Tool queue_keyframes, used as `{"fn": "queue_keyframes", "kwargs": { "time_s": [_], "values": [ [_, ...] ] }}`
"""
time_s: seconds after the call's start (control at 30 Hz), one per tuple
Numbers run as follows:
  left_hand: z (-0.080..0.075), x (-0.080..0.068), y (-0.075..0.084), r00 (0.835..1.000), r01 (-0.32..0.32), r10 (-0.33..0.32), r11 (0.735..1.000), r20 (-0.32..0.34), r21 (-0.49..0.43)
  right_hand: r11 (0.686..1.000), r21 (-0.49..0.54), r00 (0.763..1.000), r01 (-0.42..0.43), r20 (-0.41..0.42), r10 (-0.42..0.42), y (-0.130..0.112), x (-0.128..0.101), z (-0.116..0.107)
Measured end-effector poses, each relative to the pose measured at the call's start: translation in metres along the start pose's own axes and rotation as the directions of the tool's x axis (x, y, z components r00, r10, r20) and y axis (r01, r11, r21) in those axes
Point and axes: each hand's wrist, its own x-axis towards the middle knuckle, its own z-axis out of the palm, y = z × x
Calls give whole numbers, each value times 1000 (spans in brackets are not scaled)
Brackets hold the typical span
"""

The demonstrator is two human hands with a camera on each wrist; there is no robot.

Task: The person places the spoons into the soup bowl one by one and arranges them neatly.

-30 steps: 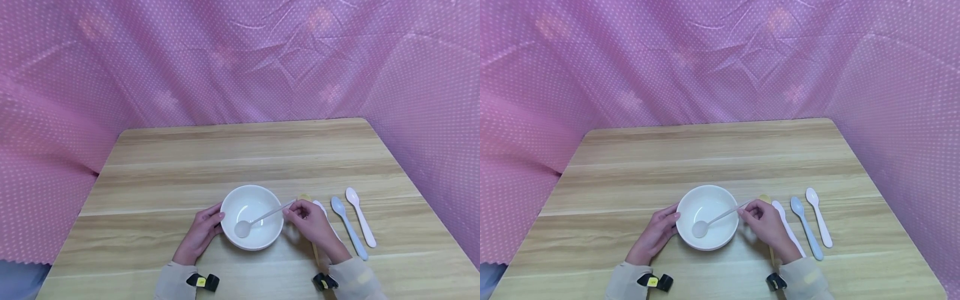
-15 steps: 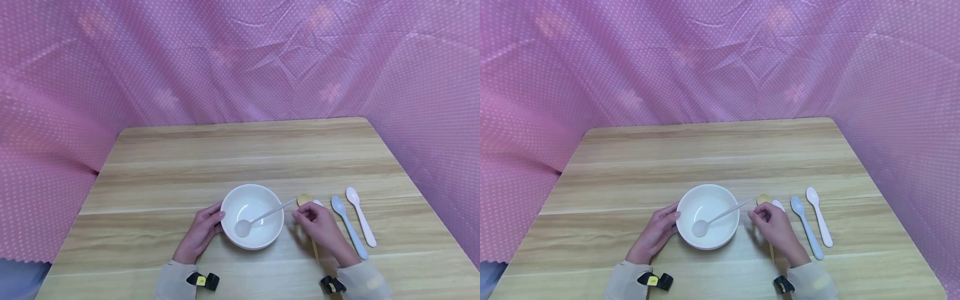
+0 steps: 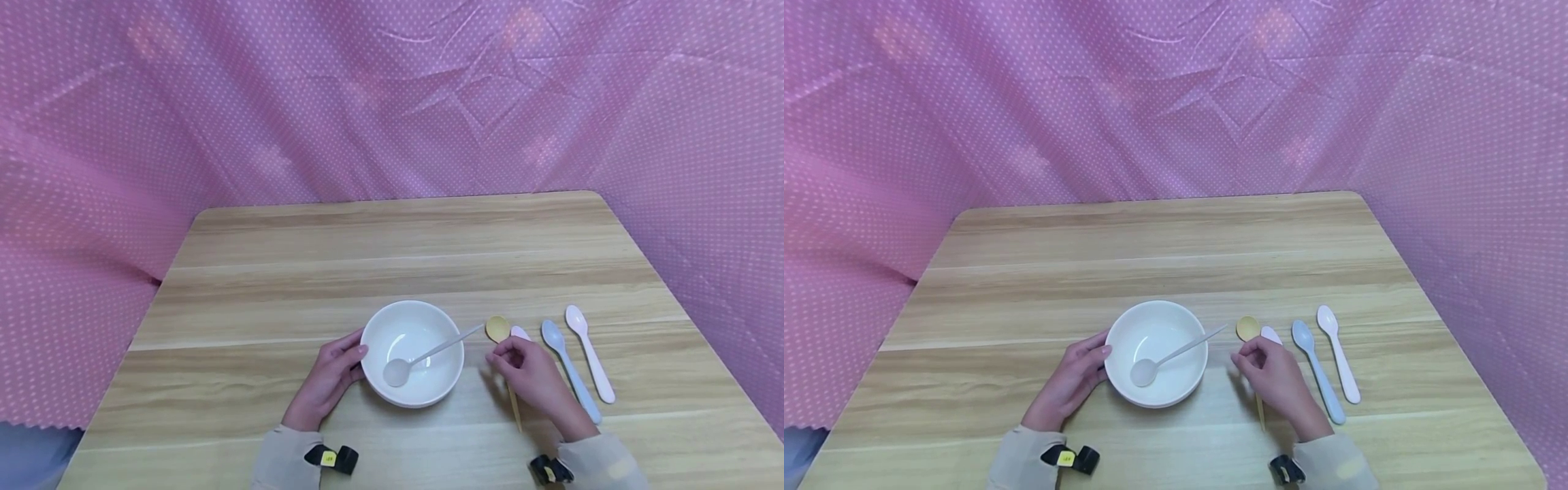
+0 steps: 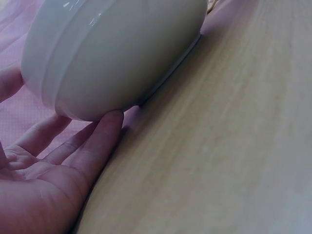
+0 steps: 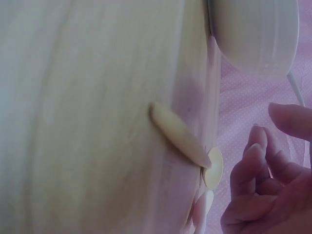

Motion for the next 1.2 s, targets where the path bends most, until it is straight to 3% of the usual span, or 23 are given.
{"fn": "queue_keyframes", "kwargs": {
  "time_s": [0.33, 0.67, 1.2],
  "values": [
    [0, 0, -1, 1000, -1, 1, 1000, -3, -7, 997, -66, 999, -31, -10, 30, 8, -5, -4],
    [0, 0, -1, 1000, 0, 0, 1000, -5, -4, 986, -161, 997, -33, -71, 22, 17, -12, -10],
    [0, 0, -1, 1000, 4, -5, 1000, -9, -8, 971, -234, 998, -55, -38, 47, 20, -19, -12]
  ]
}}
